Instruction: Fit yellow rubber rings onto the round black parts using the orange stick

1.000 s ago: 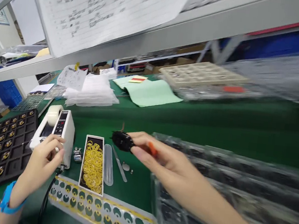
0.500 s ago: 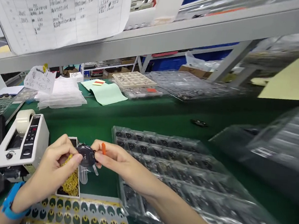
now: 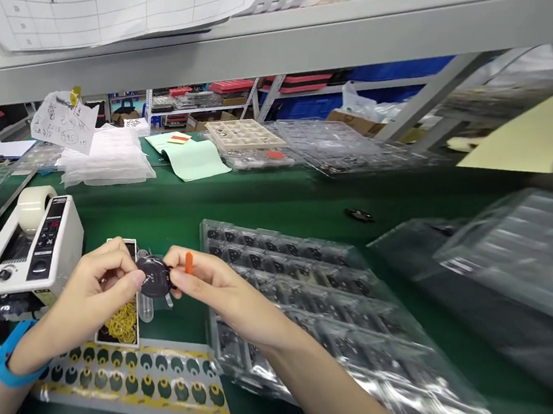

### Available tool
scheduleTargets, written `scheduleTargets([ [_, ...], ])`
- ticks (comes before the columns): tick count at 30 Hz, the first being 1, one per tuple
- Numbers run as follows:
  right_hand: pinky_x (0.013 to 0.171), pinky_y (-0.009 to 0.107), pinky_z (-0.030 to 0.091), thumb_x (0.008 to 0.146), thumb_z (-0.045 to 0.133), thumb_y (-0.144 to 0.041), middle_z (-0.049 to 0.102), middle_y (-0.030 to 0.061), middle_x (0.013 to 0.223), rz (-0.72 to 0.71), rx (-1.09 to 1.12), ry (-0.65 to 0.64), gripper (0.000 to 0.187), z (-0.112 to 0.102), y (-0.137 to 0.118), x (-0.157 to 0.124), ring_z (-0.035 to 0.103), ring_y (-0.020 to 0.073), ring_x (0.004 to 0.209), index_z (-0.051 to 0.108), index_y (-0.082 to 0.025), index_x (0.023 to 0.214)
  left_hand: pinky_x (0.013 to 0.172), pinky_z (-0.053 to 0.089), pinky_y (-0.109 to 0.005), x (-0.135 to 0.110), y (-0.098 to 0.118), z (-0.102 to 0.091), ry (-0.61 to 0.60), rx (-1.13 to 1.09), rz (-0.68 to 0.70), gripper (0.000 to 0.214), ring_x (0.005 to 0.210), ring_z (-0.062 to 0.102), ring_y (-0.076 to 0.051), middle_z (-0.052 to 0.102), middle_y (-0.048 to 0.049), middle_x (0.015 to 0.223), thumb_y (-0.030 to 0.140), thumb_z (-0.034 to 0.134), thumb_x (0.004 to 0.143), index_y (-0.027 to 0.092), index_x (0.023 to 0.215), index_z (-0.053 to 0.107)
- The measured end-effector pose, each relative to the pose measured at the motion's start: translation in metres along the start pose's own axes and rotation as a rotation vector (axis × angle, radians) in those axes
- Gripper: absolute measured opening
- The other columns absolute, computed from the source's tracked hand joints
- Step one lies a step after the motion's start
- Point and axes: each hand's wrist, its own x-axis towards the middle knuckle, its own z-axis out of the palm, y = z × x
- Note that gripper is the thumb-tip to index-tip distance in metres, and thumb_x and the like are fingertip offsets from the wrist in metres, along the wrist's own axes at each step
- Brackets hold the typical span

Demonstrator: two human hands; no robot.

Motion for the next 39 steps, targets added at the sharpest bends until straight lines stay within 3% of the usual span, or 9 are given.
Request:
scheduleTargets([
  [13, 0.065, 0.027, 0.029, 0.086, 0.055, -0.064, 0.038, -0.0027, 0.072, 0.01, -0.026, 0.006, 0.047, 0.002, -0.001, 0.0, 0.034, 0.0114, 0.067, 0.048, -0.018, 0.078, 0.056, 0.03, -0.028, 0.002, -0.003, 0.004, 0.063, 0.073, 0.06, 0.028, 0.063, 0.04, -0.015, 0.042, 0.001, 0.067, 0.027, 0.053, 0.09, 0.019, 0.063, 0.052],
  [18, 0.064, 0.027, 0.029, 0.085, 0.053, -0.069, 0.037, -0.0028, 0.071, 0.019, -0.079, 0.033, 0.051, 0.004, -0.002, -0.001, 0.033, 0.0116, 0.067, 0.046, -0.019, 0.076, 0.053, 0.028, -0.027, -0.001, -0.005, 0.011, 0.156, 0.29, 0.144, 0.024, 0.058, 0.037, -0.013, 0.039, 0.0025, 0.069, 0.022, 0.053, 0.089, 0.019, 0.066, 0.048],
  [23, 0.058, 0.026, 0.026, 0.085, 0.051, -0.07, 0.033, -0.0031, 0.07, 0.057, -0.131, 0.043, 0.052, 0.0, -0.003, -0.003, 0.029, 0.0112, 0.064, 0.044, -0.019, 0.076, 0.055, 0.03, -0.028, -0.005, 0.0, -0.002, 0.299, 0.632, 0.19, 0.023, 0.059, 0.039, -0.012, 0.041, 0.0027, 0.076, 0.025, 0.065, 0.087, 0.019, 0.074, 0.048],
  [27, 0.059, 0.025, 0.03, 0.085, 0.053, -0.068, 0.036, -0.0021, 0.072, 0.034, -0.097, 0.032, 0.05, -0.003, 0.0, -0.001, 0.033, 0.0115, 0.066, 0.043, -0.019, 0.076, 0.062, 0.037, -0.027, -0.006, 0.004, -0.009, 0.383, 0.586, 0.321, 0.013, 0.069, 0.047, -0.014, 0.047, 0.0009, 0.079, 0.015, 0.06, 0.091, 0.02, 0.08, 0.054],
  [30, 0.06, 0.025, 0.03, 0.086, 0.055, -0.064, 0.037, -0.0025, 0.072, 0.007, -0.056, 0.004, 0.047, 0.0, 0.002, 0.0, 0.033, 0.011, 0.065, 0.047, -0.018, 0.078, 0.08, 0.046, -0.029, -0.004, -0.001, -0.001, 0.267, 0.431, 0.461, 0.013, 0.094, 0.057, -0.017, 0.057, -0.0041, 0.101, 0.012, 0.059, 0.091, 0.022, 0.096, 0.065],
  [34, 0.064, 0.024, 0.034, 0.088, 0.057, -0.057, 0.04, -0.0025, 0.073, -0.088, 0.021, -0.012, 0.042, 0.008, 0.005, 0.001, 0.037, 0.01, 0.067, 0.05, -0.017, 0.077, 0.101, 0.042, -0.046, 0.003, -0.015, 0.013, 0.109, 0.352, 0.566, 0.026, 0.119, 0.053, -0.026, 0.056, -0.0111, 0.127, 0.019, 0.065, 0.09, 0.025, 0.115, 0.065],
  [36, 0.064, 0.023, 0.035, 0.088, 0.059, -0.055, 0.04, -0.0029, 0.072, -0.099, 0.063, -0.021, 0.041, 0.012, 0.007, 0.0, 0.037, 0.0094, 0.066, 0.051, -0.017, 0.076, 0.108, 0.033, -0.053, 0.005, -0.019, 0.016, 0.099, 0.323, 0.574, 0.026, 0.121, 0.053, -0.028, 0.056, -0.0125, 0.129, 0.021, 0.069, 0.087, 0.024, 0.112, 0.066],
  [39, 0.065, 0.024, 0.038, 0.084, 0.064, -0.057, 0.042, -0.0024, 0.072, -0.036, 0.118, -0.033, 0.041, 0.017, 0.01, -0.001, 0.041, 0.0096, 0.065, 0.054, -0.017, 0.077, 0.114, 0.022, -0.055, 0.004, -0.016, 0.015, 0.057, 0.24, 0.532, 0.025, 0.12, 0.054, -0.029, 0.058, -0.0124, 0.129, 0.022, 0.077, 0.079, 0.022, 0.102, 0.067],
])
